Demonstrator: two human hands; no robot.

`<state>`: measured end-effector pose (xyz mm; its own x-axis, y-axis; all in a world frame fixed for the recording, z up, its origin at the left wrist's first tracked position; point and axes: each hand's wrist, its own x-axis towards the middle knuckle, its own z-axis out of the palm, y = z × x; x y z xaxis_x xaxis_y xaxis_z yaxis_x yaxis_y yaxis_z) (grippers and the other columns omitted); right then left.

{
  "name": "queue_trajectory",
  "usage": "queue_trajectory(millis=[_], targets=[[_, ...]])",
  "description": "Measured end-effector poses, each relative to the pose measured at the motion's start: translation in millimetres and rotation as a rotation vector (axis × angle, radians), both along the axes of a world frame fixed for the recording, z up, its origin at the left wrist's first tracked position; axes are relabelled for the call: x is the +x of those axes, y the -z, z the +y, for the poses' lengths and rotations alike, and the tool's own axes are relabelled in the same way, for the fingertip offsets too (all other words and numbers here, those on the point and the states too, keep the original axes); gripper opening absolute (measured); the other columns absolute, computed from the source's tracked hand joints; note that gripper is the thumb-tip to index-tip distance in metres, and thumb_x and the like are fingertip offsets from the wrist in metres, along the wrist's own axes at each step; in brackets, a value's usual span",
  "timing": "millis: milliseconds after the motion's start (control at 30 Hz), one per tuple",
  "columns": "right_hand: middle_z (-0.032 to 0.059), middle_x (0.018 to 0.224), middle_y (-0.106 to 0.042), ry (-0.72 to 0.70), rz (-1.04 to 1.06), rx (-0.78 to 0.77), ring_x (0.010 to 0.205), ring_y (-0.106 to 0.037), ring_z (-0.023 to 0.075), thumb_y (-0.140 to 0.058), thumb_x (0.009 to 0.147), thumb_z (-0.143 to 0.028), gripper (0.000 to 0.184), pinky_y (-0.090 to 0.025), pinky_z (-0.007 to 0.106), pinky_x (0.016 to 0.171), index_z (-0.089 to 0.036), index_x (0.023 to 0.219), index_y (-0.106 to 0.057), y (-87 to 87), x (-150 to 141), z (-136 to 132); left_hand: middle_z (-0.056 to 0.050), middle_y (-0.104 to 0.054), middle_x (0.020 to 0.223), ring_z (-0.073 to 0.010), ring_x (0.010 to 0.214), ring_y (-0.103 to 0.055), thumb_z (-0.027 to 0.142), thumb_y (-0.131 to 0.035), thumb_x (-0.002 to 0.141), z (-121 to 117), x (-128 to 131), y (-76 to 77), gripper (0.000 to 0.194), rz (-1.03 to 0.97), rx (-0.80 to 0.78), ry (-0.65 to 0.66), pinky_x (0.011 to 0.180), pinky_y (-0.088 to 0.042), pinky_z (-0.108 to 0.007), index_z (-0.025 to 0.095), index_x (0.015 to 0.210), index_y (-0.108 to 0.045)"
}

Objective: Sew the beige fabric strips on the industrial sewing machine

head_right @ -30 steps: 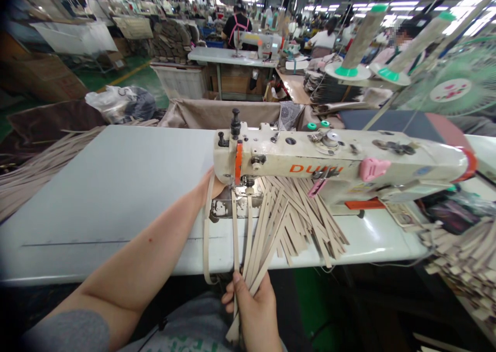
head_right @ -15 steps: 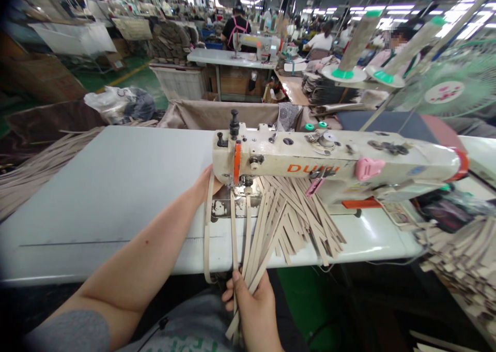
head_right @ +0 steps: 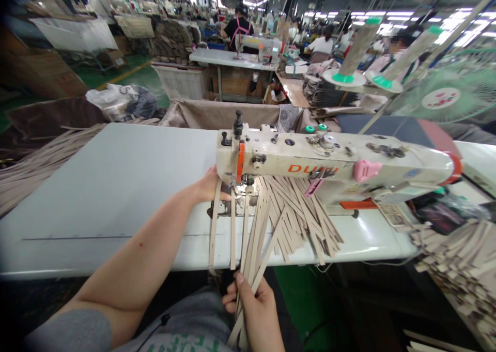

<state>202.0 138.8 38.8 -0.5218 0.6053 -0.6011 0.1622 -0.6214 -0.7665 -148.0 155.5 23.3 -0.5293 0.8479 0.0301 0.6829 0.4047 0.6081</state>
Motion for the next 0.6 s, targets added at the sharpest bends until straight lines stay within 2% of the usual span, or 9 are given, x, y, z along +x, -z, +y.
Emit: queue_trajectory(millis=[167, 267, 433, 600], targets=[[0.0046, 0.070, -0.078, -0.007, -0.014, -0.013, 0.061, -0.070, 0.0158, -0.108, 0.060, -0.073, 0.070, -0.058, 0.026, 0.062, -0.015, 0.093, -0.086, 9.8, 7.4, 0.1, -0.019, -0.055, 0.170, -0.0547, 0.167, -0.038, 0.037, -0.106, 0.056, 1.6, -1.2, 0.4, 0.098, 0.026, -0.042, 0.024, 0.139, -0.032, -0.072, 0.023, 0.147, -0.072], [0.0044, 0.066, -0.076, -0.039, -0.021, 0.073, 0.059, -0.065, 0.0156, -0.105, 0.064, -0.076, 0.071, -0.053, 0.027, 0.061, -0.015, 0.095, -0.087, 12.6, 10.1, 1.0, -0.019, -0.053, 0.170, -0.0547, 0.168, -0.035, 0.040, -0.106, 0.058, 0.8, -1.2, -0.4, 0.096, 0.027, -0.053, 0.028, 0.140, -0.032, -0.072, 0.023, 0.147, -0.073], [0.0028, 0.061, -0.072, -0.055, -0.057, 0.209, 0.059, -0.061, 0.0186, -0.099, 0.068, -0.081, 0.073, -0.049, 0.030, 0.061, -0.015, 0.098, -0.089, 12.4, 12.5, 3.3, -0.021, -0.054, 0.168, -0.0548, 0.166, -0.038, 0.043, -0.108, 0.059, 0.2, -0.5, 0.4, 0.108, 0.026, -0.039, 0.009, 0.140, -0.032, -0.069, 0.019, 0.155, -0.066], [0.0026, 0.061, -0.071, -0.062, -0.037, 0.268, 0.062, -0.062, 0.0202, -0.096, 0.073, -0.081, 0.072, -0.052, 0.032, 0.067, -0.016, 0.102, -0.091, 11.0, 13.4, 3.0, -0.018, -0.050, 0.172, -0.0546, 0.164, -0.039, 0.045, -0.107, 0.058, 1.9, 1.1, -2.5, 0.099, 0.052, -0.073, 0.012, 0.138, -0.035, -0.071, 0.025, 0.148, -0.072]])
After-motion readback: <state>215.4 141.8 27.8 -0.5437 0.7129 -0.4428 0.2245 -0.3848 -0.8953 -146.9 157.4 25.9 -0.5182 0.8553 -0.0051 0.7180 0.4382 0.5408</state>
